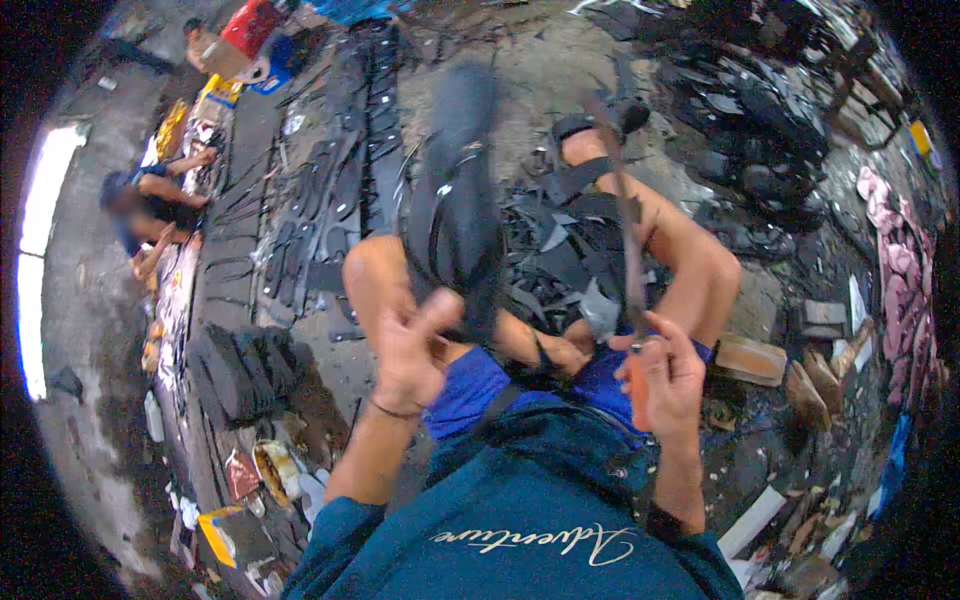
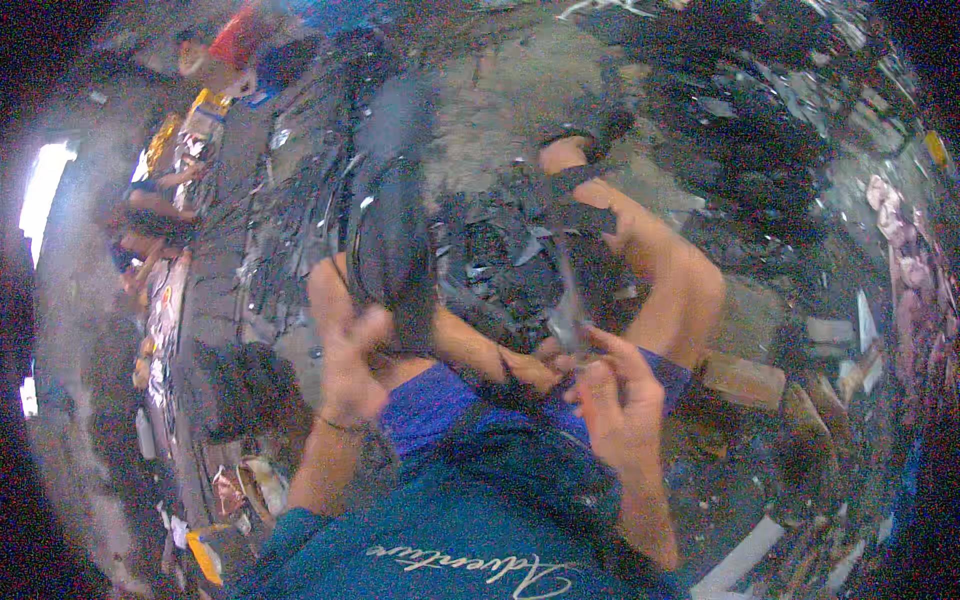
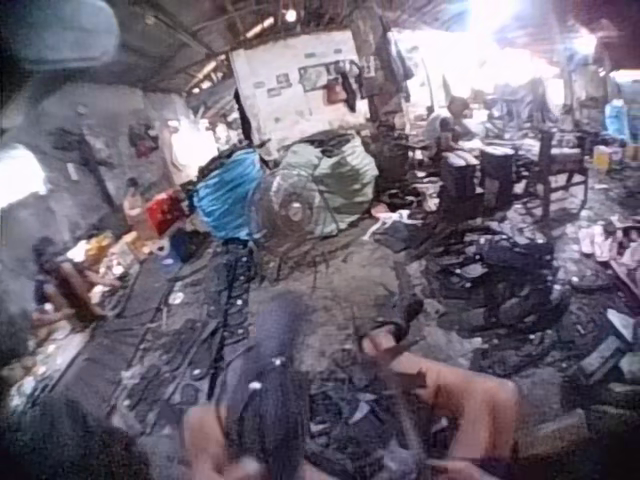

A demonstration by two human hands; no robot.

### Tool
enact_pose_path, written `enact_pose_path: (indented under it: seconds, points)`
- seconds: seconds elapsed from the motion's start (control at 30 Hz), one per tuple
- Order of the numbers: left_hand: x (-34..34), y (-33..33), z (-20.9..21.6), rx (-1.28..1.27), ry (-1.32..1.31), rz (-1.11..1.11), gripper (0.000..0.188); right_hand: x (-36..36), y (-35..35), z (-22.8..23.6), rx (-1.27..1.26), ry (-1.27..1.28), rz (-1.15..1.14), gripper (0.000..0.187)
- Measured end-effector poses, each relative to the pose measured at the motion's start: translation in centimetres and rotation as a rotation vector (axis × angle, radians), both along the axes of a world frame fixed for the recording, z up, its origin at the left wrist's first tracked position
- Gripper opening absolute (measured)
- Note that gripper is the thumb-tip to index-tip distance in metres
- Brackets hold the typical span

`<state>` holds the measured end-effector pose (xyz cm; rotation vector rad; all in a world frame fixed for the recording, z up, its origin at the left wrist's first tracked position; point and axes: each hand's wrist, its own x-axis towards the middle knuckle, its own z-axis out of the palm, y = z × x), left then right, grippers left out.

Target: The person sits on the floor and uses a knife to trim excess material from the edges of black flip-flops. They handle each flip-flop individually, scraping and cutting along the perimeter, then place trimmed pieces aside.

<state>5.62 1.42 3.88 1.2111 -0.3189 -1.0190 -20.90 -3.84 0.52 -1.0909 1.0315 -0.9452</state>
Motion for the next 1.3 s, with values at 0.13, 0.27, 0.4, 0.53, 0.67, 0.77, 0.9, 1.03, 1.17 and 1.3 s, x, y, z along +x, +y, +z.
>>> enact_pose_path:
  seconds: [0.13, 0.27, 0.4, 0.53, 0.67, 0.77, 0.9, 1.03, 1.17, 1.3]
  points:
    - [-5.6, -0.2, -3.0, -0.031, 0.448, -0.024, 0.027, -0.9, 3.6, -1.8, -0.181, 0.348, -0.011, 0.03]
    - [-6.3, 0.3, -4.1, 0.055, 0.532, 0.089, 0.02, -2.8, 7.3, -2.4, -0.26, 0.49, 0.071, 0.03]
    - [-6.1, 1.6, -4.6, 0.067, 0.512, 0.06, 0.026, -3.5, 8.4, -1.1, -0.216, 0.521, 0.134, 0.029]
    - [-5.7, 5.0, -6.0, 0.085, 0.435, -0.035, 0.032, -2.3, 7.8, 0.2, -0.234, 0.578, 0.199, 0.027]
    - [-5.6, 7.8, -7.7, 0.137, 0.348, -0.01, 0.034, 0.5, 6.8, 0.1, -0.178, 0.496, 0.261, 0.026]
    - [-4.7, 8.5, -8.3, 0.127, 0.363, -0.057, 0.035, 2.3, 6.1, -0.3, -0.211, 0.454, 0.266, 0.027]
    - [-5.6, 9.8, -8.1, 0.139, 0.341, -0.02, 0.039, 5.1, 4.2, -0.2, -0.149, 0.402, 0.32, 0.027]
    - [-5.8, 8.9, -7.5, 0.159, 0.384, -0.181, 0.048, 7.1, 2.2, -5.0, -0.286, 0.218, 0.172, 0.026]
    - [-3.9, 5.7, -7.5, 0.234, -0.135, -0.527, 0.045, 5.0, -1.0, -1.8, 0.271, 0.293, 0.379, 0.027]
    - [1.8, 4.3, -1.8, -0.116, -0.299, -0.263, 0.036, -1.8, -7.5, 0.2, -0.073, 0.074, -0.187, 0.041]
